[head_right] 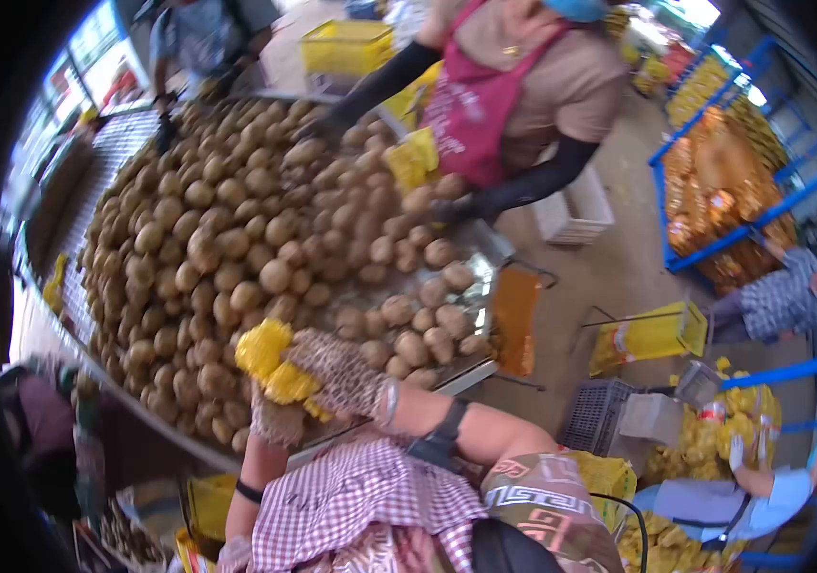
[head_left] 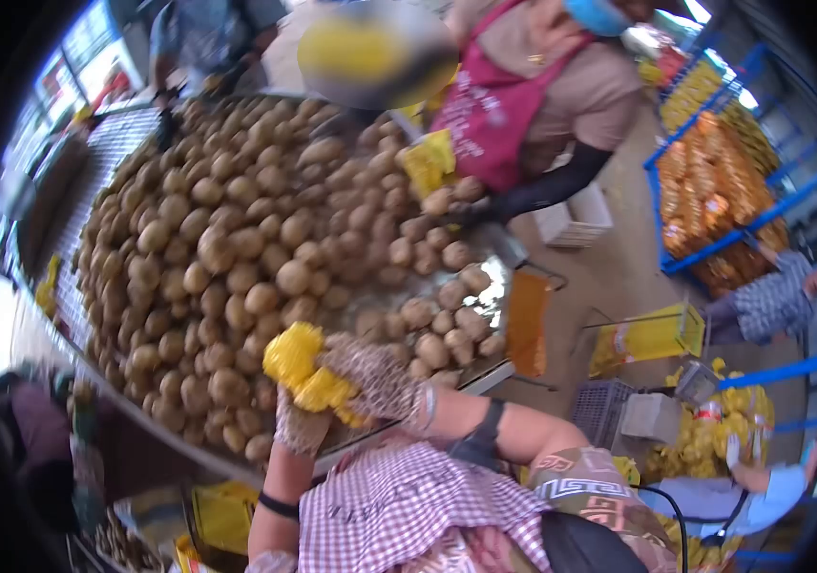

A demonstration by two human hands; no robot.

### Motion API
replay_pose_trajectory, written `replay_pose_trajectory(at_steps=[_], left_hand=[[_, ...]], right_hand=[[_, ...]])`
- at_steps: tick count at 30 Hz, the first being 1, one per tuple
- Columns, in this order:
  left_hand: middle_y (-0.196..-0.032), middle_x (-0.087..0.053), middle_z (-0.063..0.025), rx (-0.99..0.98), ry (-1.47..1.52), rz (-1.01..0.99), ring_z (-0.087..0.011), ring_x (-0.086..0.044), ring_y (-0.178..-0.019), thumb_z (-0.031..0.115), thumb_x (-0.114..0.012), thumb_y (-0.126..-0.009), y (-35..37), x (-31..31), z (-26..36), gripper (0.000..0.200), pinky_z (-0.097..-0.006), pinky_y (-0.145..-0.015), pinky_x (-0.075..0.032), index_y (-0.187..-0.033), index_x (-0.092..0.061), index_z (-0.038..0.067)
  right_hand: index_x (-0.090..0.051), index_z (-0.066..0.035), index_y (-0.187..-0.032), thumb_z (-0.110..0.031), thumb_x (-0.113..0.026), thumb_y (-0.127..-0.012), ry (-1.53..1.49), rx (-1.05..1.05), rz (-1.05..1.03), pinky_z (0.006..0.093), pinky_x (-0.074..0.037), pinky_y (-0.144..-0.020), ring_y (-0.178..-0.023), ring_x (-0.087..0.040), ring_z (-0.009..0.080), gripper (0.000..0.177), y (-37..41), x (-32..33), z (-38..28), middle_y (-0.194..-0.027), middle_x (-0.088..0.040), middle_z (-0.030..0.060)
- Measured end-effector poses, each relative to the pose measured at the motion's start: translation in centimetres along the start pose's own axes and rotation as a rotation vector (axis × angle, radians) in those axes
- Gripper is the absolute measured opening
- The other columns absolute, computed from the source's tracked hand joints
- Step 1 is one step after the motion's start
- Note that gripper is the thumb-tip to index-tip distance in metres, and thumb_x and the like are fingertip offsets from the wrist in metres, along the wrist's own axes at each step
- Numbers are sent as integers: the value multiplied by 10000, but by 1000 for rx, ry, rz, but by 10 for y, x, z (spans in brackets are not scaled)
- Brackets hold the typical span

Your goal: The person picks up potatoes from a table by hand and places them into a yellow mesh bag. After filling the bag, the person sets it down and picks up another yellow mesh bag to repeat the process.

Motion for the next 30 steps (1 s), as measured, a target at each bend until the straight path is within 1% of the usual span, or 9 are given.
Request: replay_pose_trajectory(at_steps=[4,9,18,20,23,24,26,29,30], left_hand=[[-1293,-521,-77,266,-258,240,-263,-508,-1178,575,-417,-903,-13,8,-13,635,-432,-993,-425,-1354,-411,129],[-1290,-515,-81,-15,-369,260,-252,-514,-1159,539,-454,-908,-13,10,-20,617,-408,-974,-432,-1360,-404,122],[-1324,-479,-115,-360,-953,147,-281,-479,-1196,478,-470,-922,-10,89,4,568,-452,-1006,-404,-1340,-430,94],[-1356,-442,-146,12,-267,139,-339,-441,-1226,572,-446,-885,-2,33,3,700,-483,-1016,-378,-1385,-371,87],[-1286,-524,-142,94,13,202,-316,-525,-1152,575,-456,-862,6,-28,-1,665,-471,-906,-479,-1312,-455,85],[-1272,-533,-145,-154,-841,209,-315,-521,-1158,535,-437,-883,6,-8,0,606,-484,-928,-460,-1271,-478,71],[-1264,-530,-149,18,214,156,-318,-552,-1104,294,-484,-925,5,-15,-2,395,-491,-933,-467,-1229,-489,41],[-1247,-545,-124,-14,220,189,-310,-573,-1063,372,-560,-885,8,-17,3,470,-466,-921,-469,-1230,-497,60],[-1162,-580,-123,27,260,273,-283,-595,-1007,397,-526,-902,13,-24,7,450,-422,-812,-514,-1204,-515,65]], right_hand=[[-452,-59,-1329,-160,-681,-700,-62,-290,24,408,-294,-1100,-1296,-378,379,677,13,-25,41,-1370,-422,220],[-457,-56,-1322,-111,-697,-684,-336,-346,59,391,-321,-1085,-1278,-399,378,683,5,-6,12,-1349,-442,221],[-439,-28,-1337,-169,-708,-710,-45,-173,112,382,-347,-1064,-1250,-447,341,697,29,-28,23,-1331,-470,207],[-477,-35,-1293,-195,-688,-740,-193,-139,212,367,-382,-1023,-1203,-480,313,613,39,1,16,-1267,-515,181],[-571,-57,-1077,-150,-648,-706,-90,-814,84,422,-471,-769,-888,-583,339,390,21,85,-14,-912,-586,187],[-552,-41,-1109,-144,-654,-710,-203,-649,178,428,-477,-813,-931,-584,350,425,39,62,14,-987,-591,188],[-576,-44,-1125,-174,-701,-681,-159,-294,272,427,-481,-860,-984,-587,353,479,26,28,12,-1052,-609,176],[-591,-34,-1158,-205,-751,-647,259,162,-60,422,-471,-902,-1040,-584,337,562,7,22,-30,-1096,-611,168],[-593,-14,-1134,-213,-776,-644,59,141,88,428,-466,-909,-1044,-582,333,560,18,8,1,-1135,-602,164]])
Point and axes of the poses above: each hand's wrist, its own y-axis away from the middle knuckle, its own x-axis out of the back of the hand, z = x × y, the point moved 2 cm from there along -y, towards the middle knuckle
